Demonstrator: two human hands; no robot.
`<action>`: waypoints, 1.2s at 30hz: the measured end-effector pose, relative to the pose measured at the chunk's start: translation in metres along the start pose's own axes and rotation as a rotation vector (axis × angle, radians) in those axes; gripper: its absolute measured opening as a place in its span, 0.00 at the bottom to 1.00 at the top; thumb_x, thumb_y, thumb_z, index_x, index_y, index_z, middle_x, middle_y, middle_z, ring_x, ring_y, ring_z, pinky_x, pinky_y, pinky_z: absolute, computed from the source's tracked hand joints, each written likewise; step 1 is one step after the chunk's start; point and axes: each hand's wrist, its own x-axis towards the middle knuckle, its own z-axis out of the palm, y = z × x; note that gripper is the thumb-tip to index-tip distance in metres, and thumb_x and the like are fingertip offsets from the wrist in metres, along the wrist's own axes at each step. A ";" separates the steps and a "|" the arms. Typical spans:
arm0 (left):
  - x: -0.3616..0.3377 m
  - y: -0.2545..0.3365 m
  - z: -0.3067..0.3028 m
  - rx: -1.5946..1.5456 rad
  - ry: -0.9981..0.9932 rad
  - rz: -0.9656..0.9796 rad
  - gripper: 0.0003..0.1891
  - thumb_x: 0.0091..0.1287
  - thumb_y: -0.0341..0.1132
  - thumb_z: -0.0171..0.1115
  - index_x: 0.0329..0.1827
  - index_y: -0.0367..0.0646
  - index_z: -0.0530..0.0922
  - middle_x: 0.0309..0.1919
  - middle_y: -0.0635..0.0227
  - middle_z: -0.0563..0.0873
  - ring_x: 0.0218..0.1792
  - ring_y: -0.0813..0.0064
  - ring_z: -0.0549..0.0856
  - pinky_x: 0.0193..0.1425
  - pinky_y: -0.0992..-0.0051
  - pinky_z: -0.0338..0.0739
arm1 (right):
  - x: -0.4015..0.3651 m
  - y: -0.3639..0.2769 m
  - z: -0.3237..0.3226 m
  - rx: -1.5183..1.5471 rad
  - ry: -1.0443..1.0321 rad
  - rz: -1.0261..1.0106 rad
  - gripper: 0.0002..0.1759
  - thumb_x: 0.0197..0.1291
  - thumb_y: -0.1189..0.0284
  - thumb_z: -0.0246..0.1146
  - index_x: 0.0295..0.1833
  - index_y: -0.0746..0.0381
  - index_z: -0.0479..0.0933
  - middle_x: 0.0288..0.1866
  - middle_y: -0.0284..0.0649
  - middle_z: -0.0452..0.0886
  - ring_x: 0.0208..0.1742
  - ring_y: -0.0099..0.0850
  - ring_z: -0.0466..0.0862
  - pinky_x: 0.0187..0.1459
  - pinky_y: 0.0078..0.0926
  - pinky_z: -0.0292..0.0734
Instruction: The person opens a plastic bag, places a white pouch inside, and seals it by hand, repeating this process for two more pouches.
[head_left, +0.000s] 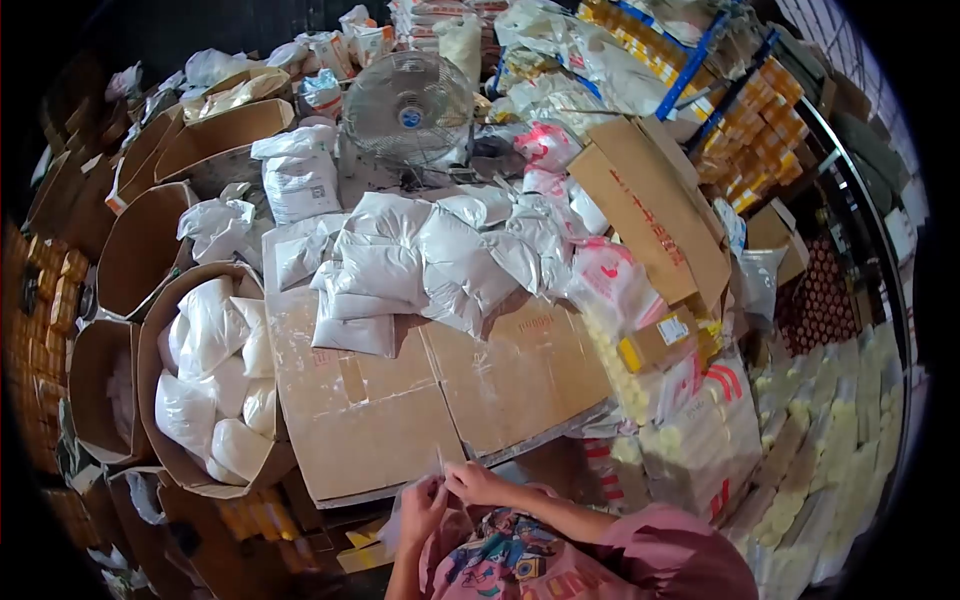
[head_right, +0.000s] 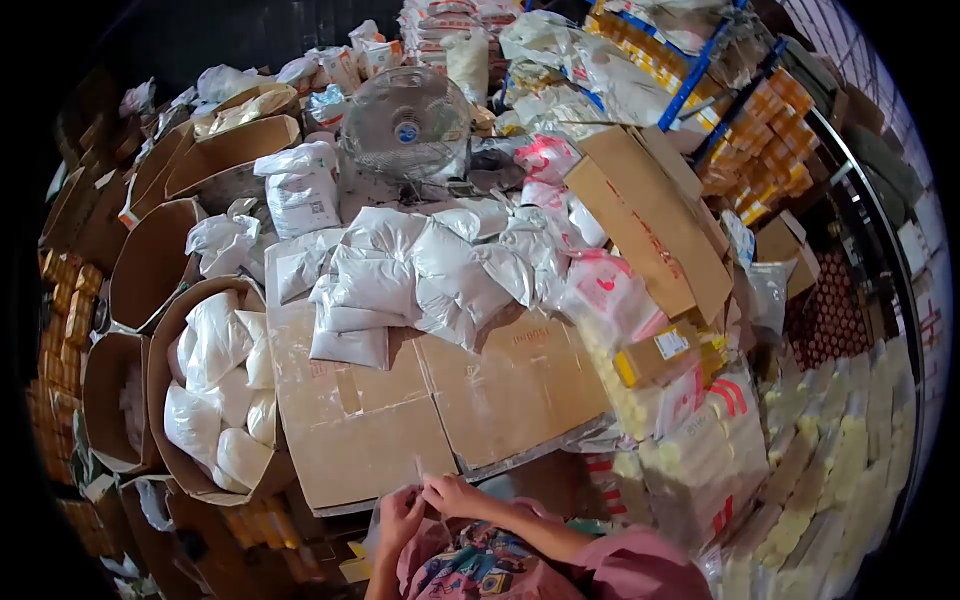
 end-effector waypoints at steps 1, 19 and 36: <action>0.001 -0.008 0.004 -0.165 -0.017 -0.052 0.11 0.64 0.34 0.61 0.35 0.30 0.78 0.21 0.51 0.79 0.19 0.66 0.76 0.28 0.69 0.71 | -0.002 -0.001 -0.002 -0.006 0.009 -0.015 0.11 0.63 0.71 0.57 0.35 0.69 0.70 0.26 0.58 0.75 0.29 0.56 0.78 0.28 0.40 0.72; 0.048 -0.043 -0.037 0.852 -0.374 0.372 0.05 0.55 0.30 0.59 0.27 0.38 0.76 0.31 0.54 0.78 0.36 0.50 0.78 0.39 0.59 0.74 | 0.031 0.089 -0.071 -0.695 -0.634 0.165 0.13 0.48 0.69 0.59 0.27 0.69 0.82 0.22 0.55 0.80 0.22 0.47 0.83 0.30 0.46 0.78; 0.083 0.030 -0.005 0.144 0.173 0.032 0.10 0.64 0.26 0.59 0.44 0.36 0.68 0.18 0.61 0.80 0.17 0.72 0.82 0.21 0.71 0.73 | 0.061 -0.014 -0.063 0.373 0.311 0.475 0.22 0.47 0.71 0.72 0.45 0.68 0.72 0.28 0.36 0.80 0.24 0.24 0.81 0.22 0.25 0.74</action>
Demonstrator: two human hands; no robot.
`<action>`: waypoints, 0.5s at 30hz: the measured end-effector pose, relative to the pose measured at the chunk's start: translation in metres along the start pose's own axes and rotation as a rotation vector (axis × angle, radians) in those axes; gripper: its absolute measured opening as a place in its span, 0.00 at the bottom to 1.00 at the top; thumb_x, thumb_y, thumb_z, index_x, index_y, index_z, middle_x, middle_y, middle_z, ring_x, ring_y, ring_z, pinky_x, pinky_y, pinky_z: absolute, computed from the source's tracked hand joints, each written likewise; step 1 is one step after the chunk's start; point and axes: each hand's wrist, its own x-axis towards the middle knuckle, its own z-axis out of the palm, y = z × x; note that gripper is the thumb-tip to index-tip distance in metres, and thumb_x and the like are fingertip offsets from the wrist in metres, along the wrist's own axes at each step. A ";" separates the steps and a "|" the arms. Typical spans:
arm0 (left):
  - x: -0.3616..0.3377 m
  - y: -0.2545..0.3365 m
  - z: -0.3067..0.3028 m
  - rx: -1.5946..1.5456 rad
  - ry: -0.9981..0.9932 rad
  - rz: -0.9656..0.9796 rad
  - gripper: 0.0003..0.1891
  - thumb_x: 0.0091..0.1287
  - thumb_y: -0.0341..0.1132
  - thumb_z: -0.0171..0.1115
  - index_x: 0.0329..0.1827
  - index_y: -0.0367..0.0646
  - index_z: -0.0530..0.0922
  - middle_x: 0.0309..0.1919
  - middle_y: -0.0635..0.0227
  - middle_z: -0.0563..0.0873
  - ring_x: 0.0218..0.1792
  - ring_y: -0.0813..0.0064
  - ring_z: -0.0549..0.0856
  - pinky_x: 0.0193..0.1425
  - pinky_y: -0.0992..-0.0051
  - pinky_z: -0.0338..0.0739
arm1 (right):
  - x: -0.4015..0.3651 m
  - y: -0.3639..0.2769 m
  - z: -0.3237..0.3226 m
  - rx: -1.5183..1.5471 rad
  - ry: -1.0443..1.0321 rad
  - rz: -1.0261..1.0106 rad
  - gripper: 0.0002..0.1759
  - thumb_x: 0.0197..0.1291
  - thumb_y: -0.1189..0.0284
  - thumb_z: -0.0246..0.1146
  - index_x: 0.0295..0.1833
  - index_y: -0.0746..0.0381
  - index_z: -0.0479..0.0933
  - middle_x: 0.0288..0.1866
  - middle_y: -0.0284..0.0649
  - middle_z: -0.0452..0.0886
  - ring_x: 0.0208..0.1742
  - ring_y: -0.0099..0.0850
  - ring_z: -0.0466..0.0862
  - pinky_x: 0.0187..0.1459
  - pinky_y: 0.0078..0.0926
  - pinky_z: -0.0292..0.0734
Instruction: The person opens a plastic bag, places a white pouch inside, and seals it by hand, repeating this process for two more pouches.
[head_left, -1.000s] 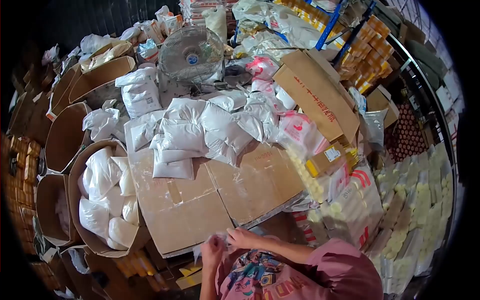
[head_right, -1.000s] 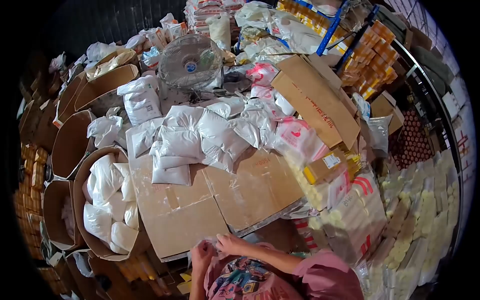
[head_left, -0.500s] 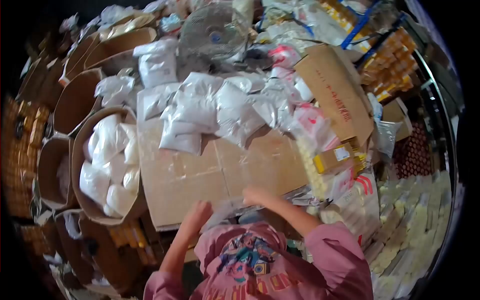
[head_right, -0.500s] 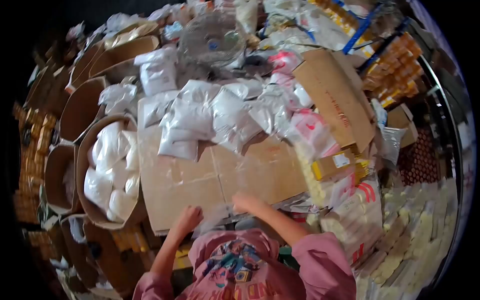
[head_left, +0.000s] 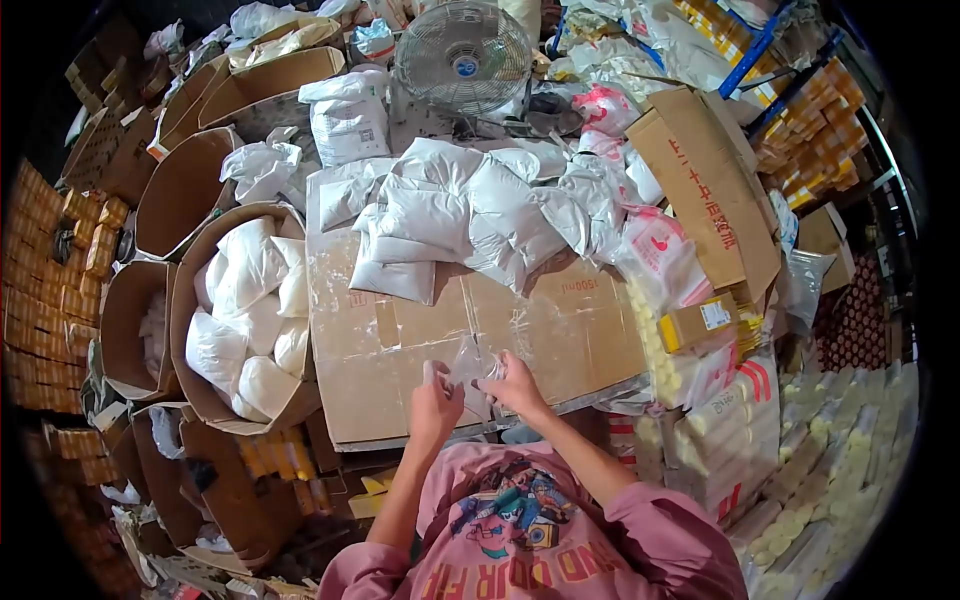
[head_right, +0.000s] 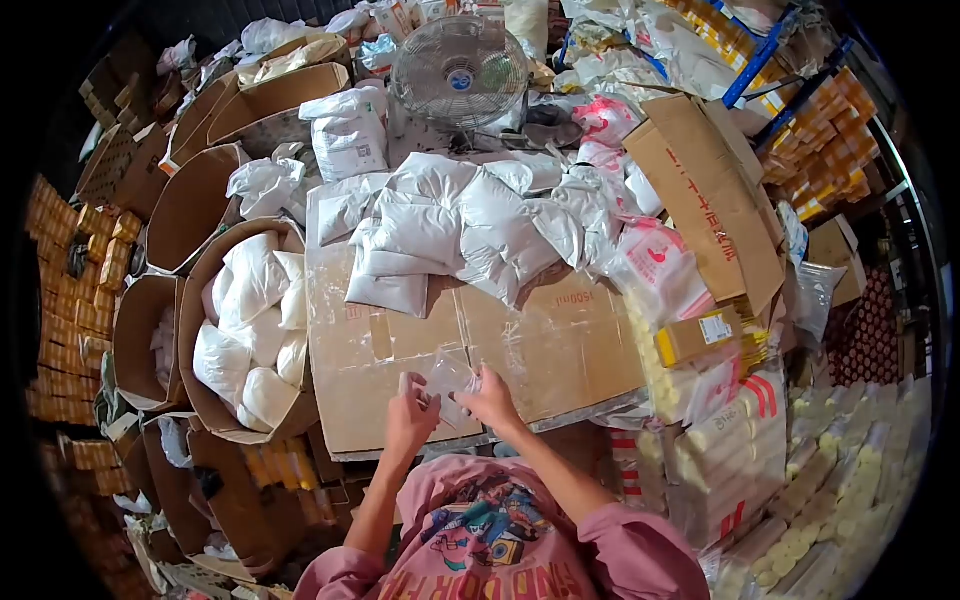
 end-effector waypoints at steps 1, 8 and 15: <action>-0.004 -0.008 0.001 0.006 0.002 0.002 0.11 0.63 0.25 0.59 0.45 0.36 0.67 0.17 0.61 0.79 0.17 0.72 0.81 0.21 0.71 0.73 | -0.002 -0.001 0.001 -0.115 0.082 -0.072 0.21 0.47 0.73 0.71 0.45 0.67 0.72 0.27 0.41 0.79 0.23 0.34 0.80 0.25 0.29 0.75; -0.006 -0.029 -0.024 0.057 -0.038 -0.076 0.13 0.58 0.21 0.59 0.42 0.36 0.67 0.15 0.61 0.78 0.14 0.72 0.80 0.16 0.70 0.73 | 0.009 0.035 -0.028 -0.750 0.173 -0.403 0.14 0.48 0.78 0.65 0.41 0.68 0.71 0.32 0.53 0.79 0.38 0.57 0.80 0.35 0.46 0.76; 0.000 -0.015 -0.029 -0.275 -0.172 -0.327 0.14 0.53 0.23 0.63 0.38 0.37 0.67 0.17 0.62 0.79 0.15 0.76 0.79 0.15 0.75 0.71 | -0.043 -0.011 0.004 -0.897 -0.074 -1.171 0.17 0.54 0.74 0.60 0.50 0.67 0.72 0.42 0.50 0.81 0.46 0.46 0.82 0.35 0.43 0.77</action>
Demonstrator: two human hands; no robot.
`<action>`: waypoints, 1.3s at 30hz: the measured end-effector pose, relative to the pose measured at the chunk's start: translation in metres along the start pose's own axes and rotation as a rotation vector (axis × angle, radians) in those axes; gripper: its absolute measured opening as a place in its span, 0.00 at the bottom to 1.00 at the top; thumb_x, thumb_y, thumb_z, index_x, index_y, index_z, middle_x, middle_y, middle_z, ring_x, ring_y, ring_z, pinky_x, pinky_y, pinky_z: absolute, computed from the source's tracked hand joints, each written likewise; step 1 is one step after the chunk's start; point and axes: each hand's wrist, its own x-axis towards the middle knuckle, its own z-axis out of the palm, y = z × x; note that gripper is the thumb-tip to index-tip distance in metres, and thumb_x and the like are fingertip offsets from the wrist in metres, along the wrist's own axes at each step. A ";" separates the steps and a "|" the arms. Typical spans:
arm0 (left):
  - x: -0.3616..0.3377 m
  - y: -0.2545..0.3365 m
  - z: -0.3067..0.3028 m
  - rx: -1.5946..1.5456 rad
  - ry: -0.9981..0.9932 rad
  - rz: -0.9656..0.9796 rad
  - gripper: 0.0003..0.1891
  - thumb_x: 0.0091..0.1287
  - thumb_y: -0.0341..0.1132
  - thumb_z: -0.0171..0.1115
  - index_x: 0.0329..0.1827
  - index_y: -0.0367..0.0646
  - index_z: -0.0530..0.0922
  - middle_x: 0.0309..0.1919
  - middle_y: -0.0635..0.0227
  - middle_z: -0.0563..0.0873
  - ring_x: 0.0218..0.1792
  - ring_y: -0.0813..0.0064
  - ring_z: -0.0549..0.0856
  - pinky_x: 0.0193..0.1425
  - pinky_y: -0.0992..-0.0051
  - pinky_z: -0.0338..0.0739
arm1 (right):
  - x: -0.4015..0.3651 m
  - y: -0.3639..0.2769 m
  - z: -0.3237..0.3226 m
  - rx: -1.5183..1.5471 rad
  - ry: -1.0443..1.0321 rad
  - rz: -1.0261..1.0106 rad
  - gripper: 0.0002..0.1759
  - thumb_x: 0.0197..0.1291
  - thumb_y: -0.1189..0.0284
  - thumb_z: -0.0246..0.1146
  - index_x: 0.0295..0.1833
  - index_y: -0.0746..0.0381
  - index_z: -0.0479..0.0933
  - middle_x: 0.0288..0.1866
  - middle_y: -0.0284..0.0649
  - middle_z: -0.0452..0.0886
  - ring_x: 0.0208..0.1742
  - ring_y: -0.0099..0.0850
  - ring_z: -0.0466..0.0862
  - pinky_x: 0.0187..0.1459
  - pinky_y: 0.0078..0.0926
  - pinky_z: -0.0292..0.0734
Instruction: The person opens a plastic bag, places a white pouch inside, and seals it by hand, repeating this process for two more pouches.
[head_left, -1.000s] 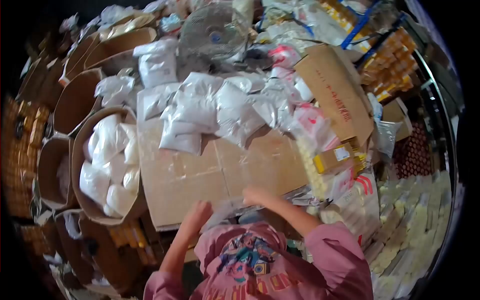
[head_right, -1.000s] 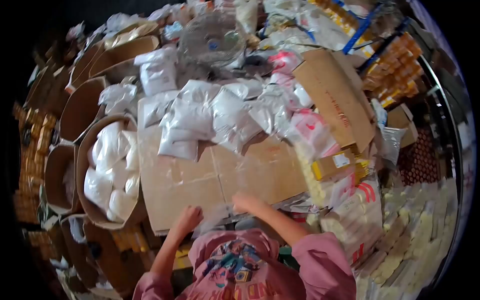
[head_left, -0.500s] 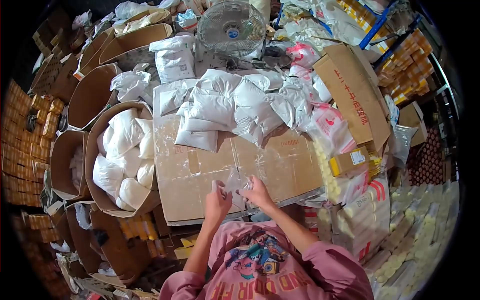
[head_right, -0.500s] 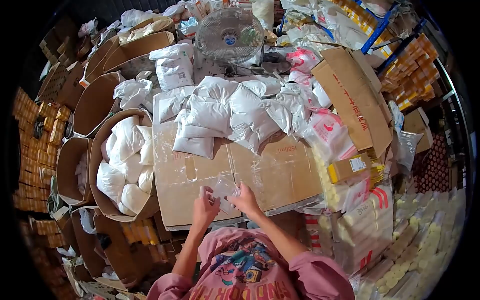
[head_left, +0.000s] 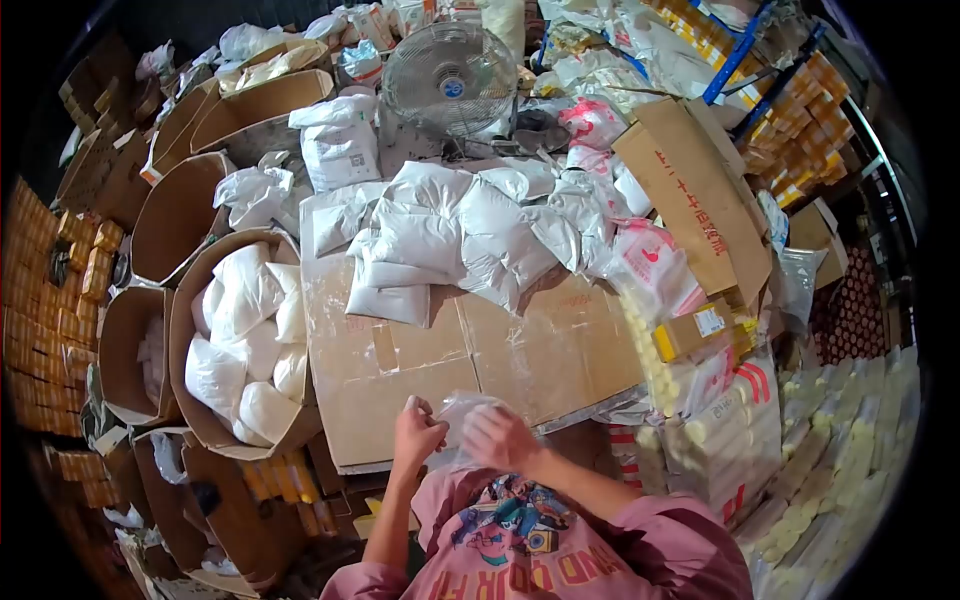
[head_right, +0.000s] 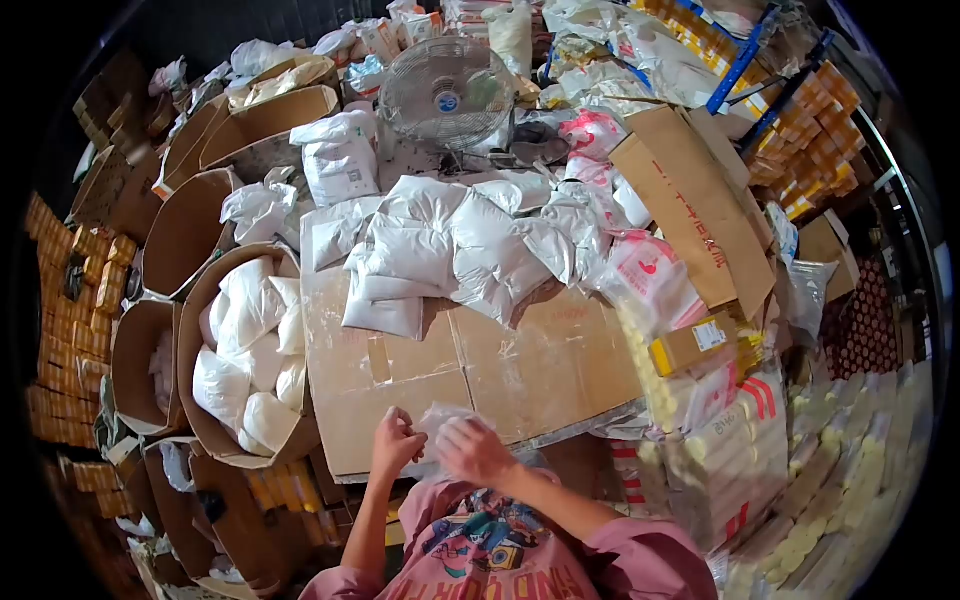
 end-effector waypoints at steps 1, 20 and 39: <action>0.000 -0.001 -0.001 -0.045 -0.008 -0.038 0.14 0.53 0.23 0.63 0.38 0.37 0.67 0.17 0.63 0.79 0.14 0.76 0.78 0.15 0.76 0.70 | 0.007 -0.015 -0.002 0.014 0.010 0.029 0.17 0.54 0.74 0.60 0.50 0.67 0.72 0.41 0.50 0.81 0.45 0.45 0.82 0.36 0.41 0.77; -0.047 0.083 -0.023 0.659 -0.323 0.850 0.16 0.56 0.37 0.71 0.45 0.43 0.79 0.36 0.61 0.84 0.43 0.57 0.80 0.50 0.65 0.76 | -0.005 -0.012 -0.027 0.197 -0.888 0.041 0.09 0.48 0.71 0.60 0.28 0.67 0.78 0.28 0.51 0.81 0.31 0.50 0.83 0.39 0.45 0.75; -0.061 0.167 -0.099 0.669 -0.837 0.682 0.05 0.60 0.26 0.64 0.38 0.39 0.81 0.34 0.65 0.83 0.37 0.62 0.83 0.42 0.68 0.78 | 0.039 -0.022 -0.100 0.418 -0.566 -0.118 0.13 0.51 0.64 0.66 0.28 0.64 0.81 0.23 0.43 0.81 0.33 0.41 0.83 0.46 0.37 0.75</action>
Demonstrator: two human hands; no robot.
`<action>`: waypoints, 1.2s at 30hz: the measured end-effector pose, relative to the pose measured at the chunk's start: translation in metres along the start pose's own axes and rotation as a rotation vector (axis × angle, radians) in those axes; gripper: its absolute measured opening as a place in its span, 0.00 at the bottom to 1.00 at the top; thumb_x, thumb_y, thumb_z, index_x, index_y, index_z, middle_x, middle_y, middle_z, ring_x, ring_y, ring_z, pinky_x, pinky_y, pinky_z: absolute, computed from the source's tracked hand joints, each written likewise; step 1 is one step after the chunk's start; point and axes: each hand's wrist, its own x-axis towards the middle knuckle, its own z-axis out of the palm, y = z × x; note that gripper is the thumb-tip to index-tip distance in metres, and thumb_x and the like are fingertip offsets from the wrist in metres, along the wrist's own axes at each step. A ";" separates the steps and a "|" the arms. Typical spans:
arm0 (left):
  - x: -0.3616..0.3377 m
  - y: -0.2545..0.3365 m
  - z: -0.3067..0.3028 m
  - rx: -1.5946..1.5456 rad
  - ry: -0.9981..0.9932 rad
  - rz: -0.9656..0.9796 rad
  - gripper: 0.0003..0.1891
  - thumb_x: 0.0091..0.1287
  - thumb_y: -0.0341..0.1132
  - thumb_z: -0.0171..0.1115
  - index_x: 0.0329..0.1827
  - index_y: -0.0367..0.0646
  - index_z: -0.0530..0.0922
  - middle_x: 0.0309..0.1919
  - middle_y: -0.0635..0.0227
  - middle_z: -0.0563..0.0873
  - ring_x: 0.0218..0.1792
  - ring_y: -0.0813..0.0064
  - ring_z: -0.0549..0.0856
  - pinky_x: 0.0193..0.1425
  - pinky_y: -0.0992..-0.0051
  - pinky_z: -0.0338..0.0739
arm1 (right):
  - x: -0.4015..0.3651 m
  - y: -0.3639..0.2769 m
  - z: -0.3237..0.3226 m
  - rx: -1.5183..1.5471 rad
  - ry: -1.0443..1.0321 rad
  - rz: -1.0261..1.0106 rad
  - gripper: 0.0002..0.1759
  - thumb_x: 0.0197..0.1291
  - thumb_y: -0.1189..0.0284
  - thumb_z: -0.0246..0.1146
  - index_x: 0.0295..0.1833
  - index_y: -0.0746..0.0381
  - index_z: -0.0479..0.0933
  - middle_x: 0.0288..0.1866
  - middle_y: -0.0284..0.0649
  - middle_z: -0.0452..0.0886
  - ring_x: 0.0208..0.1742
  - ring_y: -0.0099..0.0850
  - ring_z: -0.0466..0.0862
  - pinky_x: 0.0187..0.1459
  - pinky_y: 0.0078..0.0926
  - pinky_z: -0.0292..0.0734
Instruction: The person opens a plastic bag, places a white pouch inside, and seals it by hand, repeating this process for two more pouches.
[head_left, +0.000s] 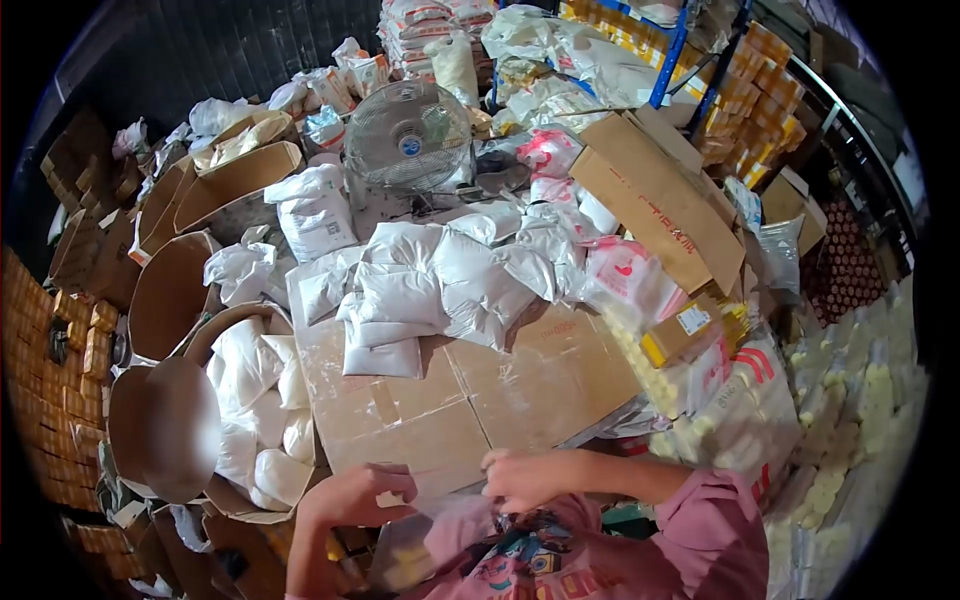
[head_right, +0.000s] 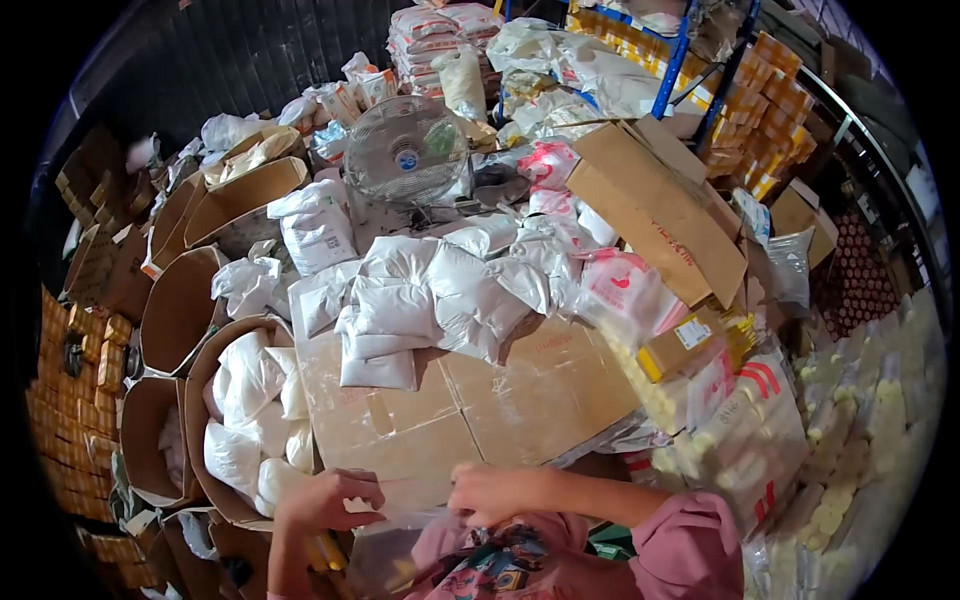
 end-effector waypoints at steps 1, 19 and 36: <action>0.004 0.003 0.000 0.105 0.014 -0.009 0.05 0.58 0.25 0.65 0.37 0.40 0.82 0.32 0.67 0.83 0.35 0.64 0.84 0.41 0.68 0.78 | 0.003 -0.005 -0.008 -0.202 0.069 -0.056 0.10 0.50 0.66 0.65 0.28 0.63 0.82 0.24 0.41 0.81 0.33 0.39 0.83 0.49 0.36 0.74; 0.075 -0.078 0.088 0.804 -0.119 0.173 0.12 0.63 0.34 0.55 0.49 0.44 0.75 0.42 0.63 0.82 0.29 0.64 0.85 0.31 0.66 0.79 | -0.022 0.061 -0.001 -0.774 -0.115 0.331 0.04 0.48 0.70 0.64 0.30 0.56 0.82 0.28 0.39 0.82 0.44 0.38 0.83 0.68 0.72 0.48; 0.107 -0.107 0.147 0.589 -0.031 0.258 0.04 0.55 0.29 0.59 0.28 0.41 0.81 0.35 0.65 0.84 0.38 0.62 0.87 0.38 0.65 0.82 | -0.058 0.068 0.053 -0.636 -0.057 0.351 0.04 0.43 0.69 0.63 0.21 0.55 0.80 0.27 0.37 0.79 0.46 0.35 0.79 0.45 0.43 0.67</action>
